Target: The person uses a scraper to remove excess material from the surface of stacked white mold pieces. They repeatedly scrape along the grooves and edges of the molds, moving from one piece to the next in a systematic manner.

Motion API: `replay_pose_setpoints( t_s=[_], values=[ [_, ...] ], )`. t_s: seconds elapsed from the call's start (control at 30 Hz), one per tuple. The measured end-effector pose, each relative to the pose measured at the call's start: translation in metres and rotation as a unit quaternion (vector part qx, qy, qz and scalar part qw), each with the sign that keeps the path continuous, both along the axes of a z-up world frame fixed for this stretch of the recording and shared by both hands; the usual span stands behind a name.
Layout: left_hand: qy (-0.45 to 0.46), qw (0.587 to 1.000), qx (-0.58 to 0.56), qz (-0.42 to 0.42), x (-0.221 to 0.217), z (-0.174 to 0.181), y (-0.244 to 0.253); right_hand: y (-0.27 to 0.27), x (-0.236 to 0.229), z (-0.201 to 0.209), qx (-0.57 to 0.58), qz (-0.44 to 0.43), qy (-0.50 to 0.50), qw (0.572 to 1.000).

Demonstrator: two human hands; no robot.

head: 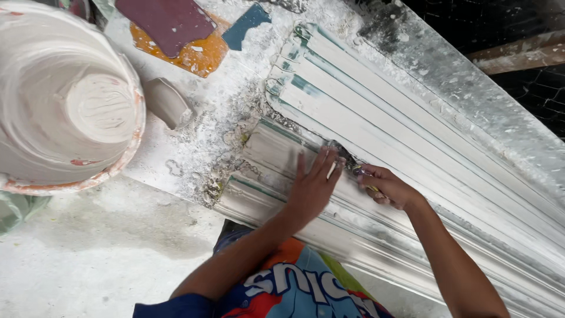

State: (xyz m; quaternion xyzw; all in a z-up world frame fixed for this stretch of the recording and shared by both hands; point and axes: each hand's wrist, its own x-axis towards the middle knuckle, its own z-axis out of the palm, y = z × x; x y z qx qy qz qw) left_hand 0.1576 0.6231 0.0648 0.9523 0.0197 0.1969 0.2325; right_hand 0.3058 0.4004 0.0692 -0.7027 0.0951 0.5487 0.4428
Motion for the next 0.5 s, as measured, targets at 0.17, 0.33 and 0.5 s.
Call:
replay_pose_setpoints(
  t_s=[0.17,0.33,0.5],
  values=[
    [0.065,0.903,-0.421,0.054,-0.028,0.002,0.044,0.146,-0.055,-0.043,0.077,-0.110,0.002,0.991],
    [0.258,0.765,-0.561,0.180,-0.030,0.062,0.112,0.234,-0.134,-0.066,0.308,-0.010,-0.270,0.912],
    [0.279,0.851,-0.446,0.000,-0.031,0.001,0.118,0.119,-0.147,-0.003,0.243,0.142,-0.445,0.850]
  ],
)
